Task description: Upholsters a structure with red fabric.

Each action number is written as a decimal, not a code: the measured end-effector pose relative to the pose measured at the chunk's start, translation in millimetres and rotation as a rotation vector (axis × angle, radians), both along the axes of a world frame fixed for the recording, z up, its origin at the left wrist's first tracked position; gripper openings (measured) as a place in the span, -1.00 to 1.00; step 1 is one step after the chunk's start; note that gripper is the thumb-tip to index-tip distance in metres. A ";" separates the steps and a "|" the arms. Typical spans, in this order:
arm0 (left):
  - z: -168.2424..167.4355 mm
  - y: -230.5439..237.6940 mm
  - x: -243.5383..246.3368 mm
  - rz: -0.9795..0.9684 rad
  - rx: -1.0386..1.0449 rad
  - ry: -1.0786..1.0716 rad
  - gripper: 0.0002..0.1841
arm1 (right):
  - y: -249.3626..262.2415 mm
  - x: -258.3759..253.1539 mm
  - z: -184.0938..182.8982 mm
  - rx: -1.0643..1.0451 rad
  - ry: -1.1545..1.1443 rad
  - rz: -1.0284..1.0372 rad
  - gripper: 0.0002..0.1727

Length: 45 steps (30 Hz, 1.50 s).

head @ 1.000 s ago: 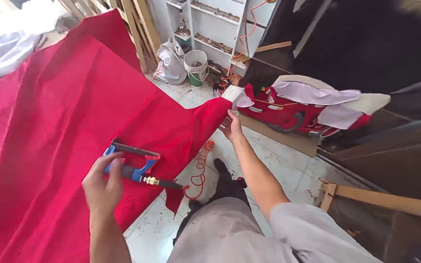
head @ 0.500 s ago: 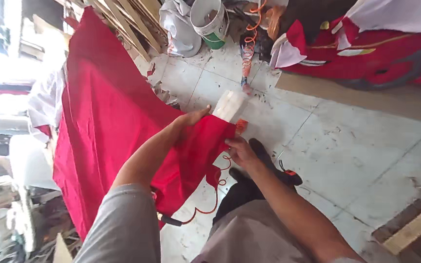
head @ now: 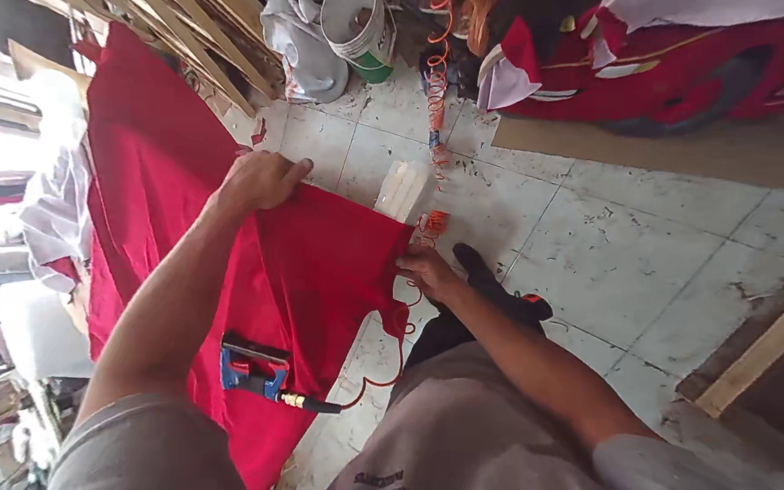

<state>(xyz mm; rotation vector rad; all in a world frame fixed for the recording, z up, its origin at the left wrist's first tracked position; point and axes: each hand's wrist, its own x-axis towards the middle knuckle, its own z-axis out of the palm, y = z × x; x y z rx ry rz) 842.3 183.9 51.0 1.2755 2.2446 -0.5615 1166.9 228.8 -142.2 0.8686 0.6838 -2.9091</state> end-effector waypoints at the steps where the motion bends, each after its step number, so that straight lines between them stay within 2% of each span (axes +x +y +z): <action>1: -5.2 0.1 1.9 -0.017 -0.023 0.024 -0.08 | 0.8 0.0 0.3 0.017 -0.020 0.006 -0.74; 3: -16.7 -1.1 5.0 -0.011 -0.026 0.056 -0.10 | 1.2 -0.4 1.9 0.035 -0.036 0.018 -0.72; 6: -31.8 -2.4 5.4 0.009 0.111 0.069 -0.17 | 2.1 0.7 1.4 0.048 -0.025 0.025 -0.74; 10: -25.4 8.6 20.0 0.012 0.256 0.068 -0.21 | -0.2 6.5 -1.7 0.039 -0.028 0.036 -0.74; 17: -11.3 27.3 22.1 -0.024 0.249 0.132 -0.21 | 0.1 1.3 -11.5 0.020 0.034 0.042 -0.73; 23: -19.5 38.9 22.8 -0.054 0.207 0.122 -0.24 | 32.6 2.4 -13.1 0.070 0.081 -0.027 -0.56; 26: -16.4 44.5 25.6 -0.038 0.230 0.115 -0.25 | 41.9 -1.4 -11.4 0.070 0.059 -0.039 -0.65; 32: 0.7 39.3 24.5 0.040 0.256 0.165 -0.22 | 45.6 -10.2 -11.5 0.068 0.058 -0.005 -0.63; 34: 6.8 33.8 25.1 0.034 0.360 0.186 -0.29 | 47.0 -11.5 -12.2 0.066 0.051 0.008 -0.65; 36: 14.9 24.5 29.3 -0.002 0.566 0.196 -0.38 | 48.1 -11.0 -11.7 0.064 0.024 0.028 -0.69; 38: 31.7 8.3 48.2 0.018 0.787 0.194 -0.43 | 48.9 -12.6 -11.8 0.081 0.015 0.044 -0.73; 41: 45.8 -47.2 124.1 0.159 1.051 0.284 -0.54 | 51.7 -12.8 -14.4 0.114 0.025 0.083 -0.69; 43: 32.5 -104.0 200.3 0.309 1.136 0.387 -0.62 | 54.5 -11.0 -13.5 0.151 0.007 0.114 -0.68; 45: -5.6 -169.0 276.1 0.503 1.212 0.569 -0.67 | 55.2 -9.9 -8.6 0.227 -0.011 0.158 -0.70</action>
